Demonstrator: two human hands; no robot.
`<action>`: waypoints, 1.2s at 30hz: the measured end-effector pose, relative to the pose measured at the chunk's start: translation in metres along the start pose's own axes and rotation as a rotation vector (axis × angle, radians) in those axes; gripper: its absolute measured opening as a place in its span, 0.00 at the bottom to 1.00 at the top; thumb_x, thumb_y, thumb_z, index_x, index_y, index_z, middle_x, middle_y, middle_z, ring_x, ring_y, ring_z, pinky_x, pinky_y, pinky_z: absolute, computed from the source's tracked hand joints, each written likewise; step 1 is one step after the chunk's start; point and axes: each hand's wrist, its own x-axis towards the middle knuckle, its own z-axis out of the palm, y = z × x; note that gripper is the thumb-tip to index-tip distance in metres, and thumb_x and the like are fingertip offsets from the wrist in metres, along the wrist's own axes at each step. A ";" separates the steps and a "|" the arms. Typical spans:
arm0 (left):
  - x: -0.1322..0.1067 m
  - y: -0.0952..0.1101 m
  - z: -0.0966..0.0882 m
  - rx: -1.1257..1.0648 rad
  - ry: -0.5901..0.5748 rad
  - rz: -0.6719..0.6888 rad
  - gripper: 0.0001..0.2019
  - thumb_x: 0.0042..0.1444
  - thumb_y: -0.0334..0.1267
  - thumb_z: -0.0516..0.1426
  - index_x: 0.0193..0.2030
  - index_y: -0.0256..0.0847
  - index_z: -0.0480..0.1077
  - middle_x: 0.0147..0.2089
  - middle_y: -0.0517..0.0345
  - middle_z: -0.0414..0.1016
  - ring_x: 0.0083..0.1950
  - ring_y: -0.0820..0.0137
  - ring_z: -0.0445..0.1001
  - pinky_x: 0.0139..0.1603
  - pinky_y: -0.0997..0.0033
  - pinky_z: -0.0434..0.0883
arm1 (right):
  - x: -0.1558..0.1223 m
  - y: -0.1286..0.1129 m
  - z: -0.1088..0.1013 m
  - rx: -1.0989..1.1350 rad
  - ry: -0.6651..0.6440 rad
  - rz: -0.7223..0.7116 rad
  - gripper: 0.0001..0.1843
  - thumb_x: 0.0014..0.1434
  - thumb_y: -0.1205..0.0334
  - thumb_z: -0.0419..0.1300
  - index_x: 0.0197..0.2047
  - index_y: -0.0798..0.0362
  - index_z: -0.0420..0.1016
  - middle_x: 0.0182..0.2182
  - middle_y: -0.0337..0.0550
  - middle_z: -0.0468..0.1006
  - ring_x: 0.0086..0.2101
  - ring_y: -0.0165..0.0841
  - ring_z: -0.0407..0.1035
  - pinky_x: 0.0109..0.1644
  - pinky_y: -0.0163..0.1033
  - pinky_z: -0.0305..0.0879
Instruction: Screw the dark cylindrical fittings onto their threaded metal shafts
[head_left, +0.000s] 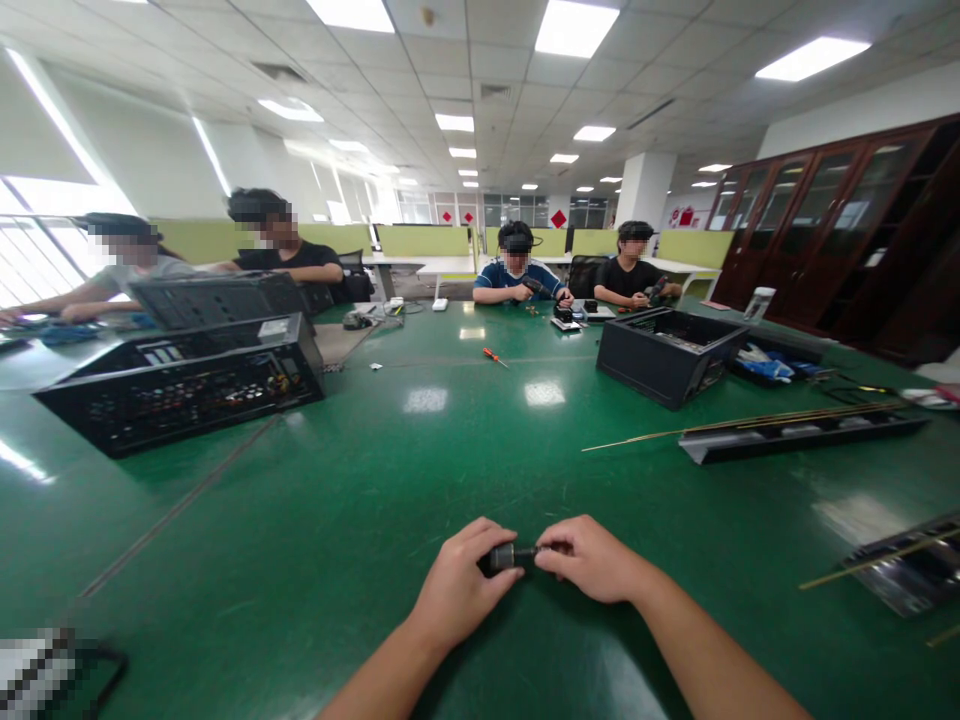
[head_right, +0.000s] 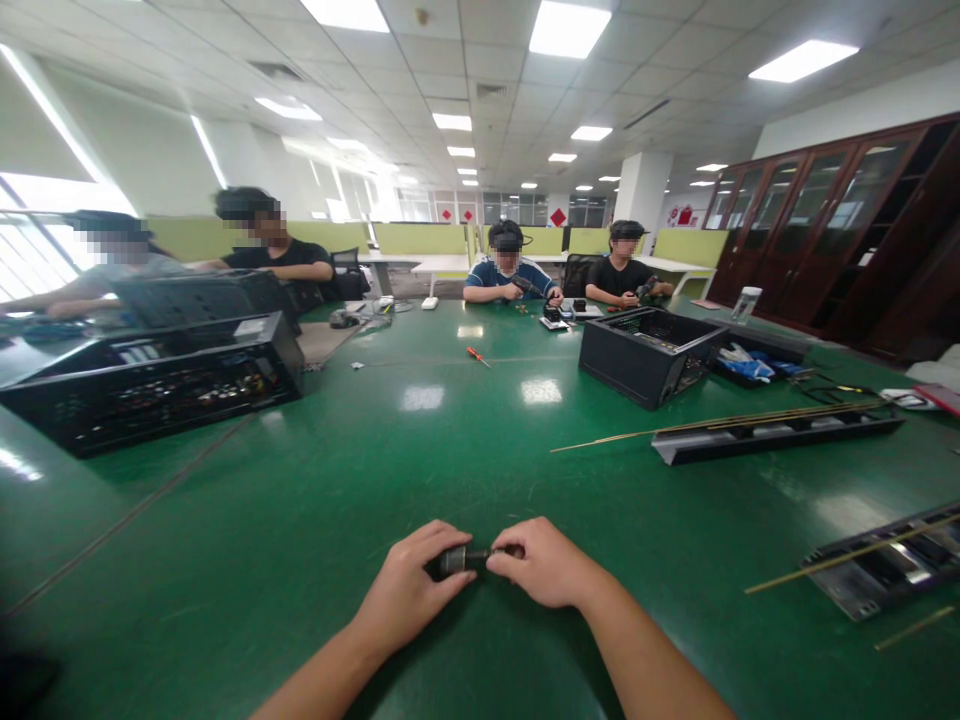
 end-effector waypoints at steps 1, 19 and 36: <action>0.000 0.000 0.000 0.000 0.001 0.003 0.15 0.49 0.30 0.65 0.45 0.44 0.75 0.42 0.56 0.76 0.43 0.66 0.76 0.46 0.67 0.73 | 0.000 0.000 0.000 0.000 -0.002 0.001 0.13 0.61 0.58 0.57 0.33 0.55 0.79 0.22 0.35 0.72 0.25 0.28 0.62 0.29 0.32 0.53; -0.001 -0.001 0.001 0.005 -0.004 -0.008 0.16 0.49 0.29 0.65 0.46 0.44 0.76 0.42 0.56 0.76 0.43 0.66 0.76 0.47 0.66 0.73 | -0.001 0.000 -0.002 -0.006 -0.013 0.025 0.13 0.62 0.57 0.56 0.34 0.55 0.80 0.24 0.38 0.75 0.26 0.29 0.65 0.29 0.31 0.55; 0.001 0.001 -0.001 0.000 0.006 -0.002 0.15 0.49 0.31 0.65 0.45 0.44 0.76 0.42 0.55 0.77 0.43 0.65 0.76 0.46 0.66 0.74 | -0.003 0.000 -0.006 0.012 -0.032 0.034 0.14 0.62 0.57 0.57 0.33 0.55 0.79 0.24 0.38 0.76 0.26 0.29 0.66 0.30 0.31 0.57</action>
